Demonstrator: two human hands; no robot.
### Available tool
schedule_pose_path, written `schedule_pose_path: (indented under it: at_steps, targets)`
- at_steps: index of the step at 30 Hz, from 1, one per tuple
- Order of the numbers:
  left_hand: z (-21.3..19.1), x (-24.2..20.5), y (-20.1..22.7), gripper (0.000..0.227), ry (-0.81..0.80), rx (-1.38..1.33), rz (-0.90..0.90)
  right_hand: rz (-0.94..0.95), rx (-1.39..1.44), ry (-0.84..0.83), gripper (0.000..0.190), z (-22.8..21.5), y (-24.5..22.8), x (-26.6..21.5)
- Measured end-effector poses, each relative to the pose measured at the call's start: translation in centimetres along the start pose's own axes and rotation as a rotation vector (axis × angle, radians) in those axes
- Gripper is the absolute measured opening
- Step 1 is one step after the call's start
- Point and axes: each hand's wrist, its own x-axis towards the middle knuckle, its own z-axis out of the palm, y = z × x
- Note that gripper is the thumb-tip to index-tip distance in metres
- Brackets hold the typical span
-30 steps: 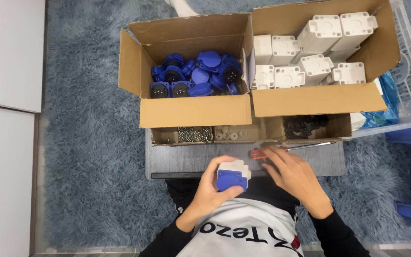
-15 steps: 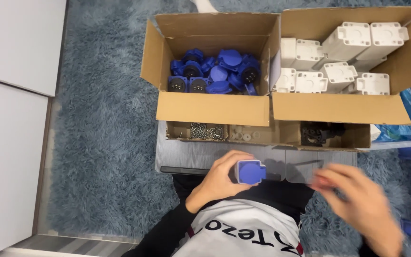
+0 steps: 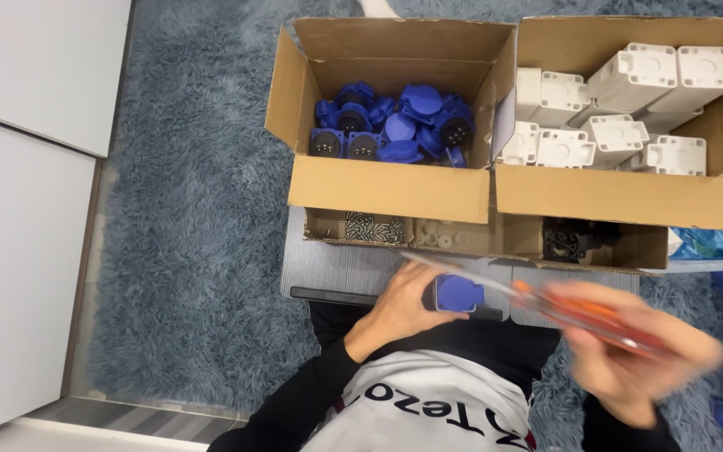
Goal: Assemble blue electrical sockets into white plastic housings using a screwdriver.
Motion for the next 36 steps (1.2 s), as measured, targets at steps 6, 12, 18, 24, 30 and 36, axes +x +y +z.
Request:
schedule_pose_path:
  at_steps: [6, 12, 18, 24, 30, 36]
  targets:
    - [-0.6, 0.9, 0.9, 0.067, 0.177, -0.024, 0.12, 0.129, -0.105, -0.231, 0.017, 7.4, 2.8, 2.4]
    - [0.6, 0.5, -1.1, 0.06, 0.114, 0.035, 0.033, -0.13, -0.154, -0.284, 0.024, 13.0, 3.6, 3.2]
    - [-1.1, 0.5, 1.9, 0.062, 0.11, -0.013, 0.021, -0.232, -0.24, -0.298, 0.029, 14.0, 6.5, 3.1]
    - [-0.7, 0.4, 1.7, 0.07, 0.147, -0.005, -0.004, 0.055, -0.192, -0.327, 0.021, 11.8, 5.3, 2.7]
    - [0.0, -0.2, 2.4, 0.077, 0.395, -0.017, 0.174, -0.081, -0.131, -0.14, 0.036, 9.2, 5.9, 1.7]
    - [-1.0, -2.1, 2.6, 0.064, 0.521, -0.054, 0.256, -0.028, 0.004, -0.141, 0.033, 6.7, 6.5, 0.9]
